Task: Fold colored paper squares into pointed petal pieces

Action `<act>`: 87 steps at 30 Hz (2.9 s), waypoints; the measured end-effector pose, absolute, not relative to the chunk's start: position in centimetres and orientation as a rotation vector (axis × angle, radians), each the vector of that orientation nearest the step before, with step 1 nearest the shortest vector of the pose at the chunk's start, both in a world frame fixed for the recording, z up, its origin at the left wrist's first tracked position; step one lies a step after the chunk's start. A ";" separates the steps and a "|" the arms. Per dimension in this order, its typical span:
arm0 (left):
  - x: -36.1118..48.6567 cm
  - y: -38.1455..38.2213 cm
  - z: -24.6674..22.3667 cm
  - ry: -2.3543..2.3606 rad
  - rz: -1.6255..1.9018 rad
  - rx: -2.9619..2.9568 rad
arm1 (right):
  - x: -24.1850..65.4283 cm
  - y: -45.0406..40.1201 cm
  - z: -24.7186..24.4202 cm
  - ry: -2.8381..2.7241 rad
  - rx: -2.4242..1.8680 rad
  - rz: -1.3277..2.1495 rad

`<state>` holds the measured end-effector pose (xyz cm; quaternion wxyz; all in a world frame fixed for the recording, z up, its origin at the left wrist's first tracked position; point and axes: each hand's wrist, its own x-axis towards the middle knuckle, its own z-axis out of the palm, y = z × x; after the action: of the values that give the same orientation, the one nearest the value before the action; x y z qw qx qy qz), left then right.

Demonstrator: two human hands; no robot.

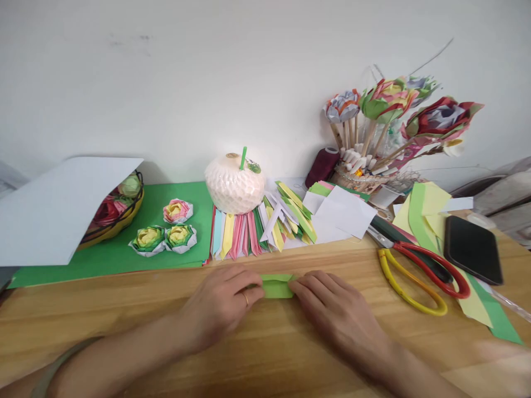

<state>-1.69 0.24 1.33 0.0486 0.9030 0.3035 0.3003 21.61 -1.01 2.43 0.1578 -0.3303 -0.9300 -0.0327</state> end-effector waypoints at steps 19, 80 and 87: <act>-2.0 0.5 0.9 1.096 0.883 2.420 | 21.4 -0.3 2.6 -2.485 -1.082 0.217; -1.0 0.6 1.5 1.428 0.654 2.429 | 20.2 -1.3 2.4 -2.679 -0.899 -0.014; -1.1 0.8 1.1 1.203 0.830 2.823 | 18.8 -2.0 2.3 -2.797 -1.059 -0.209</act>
<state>-1.12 0.76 1.09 -0.0187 0.8880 0.3782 0.2610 18.83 -2.01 2.32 0.0715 -0.3523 -0.9305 -0.0697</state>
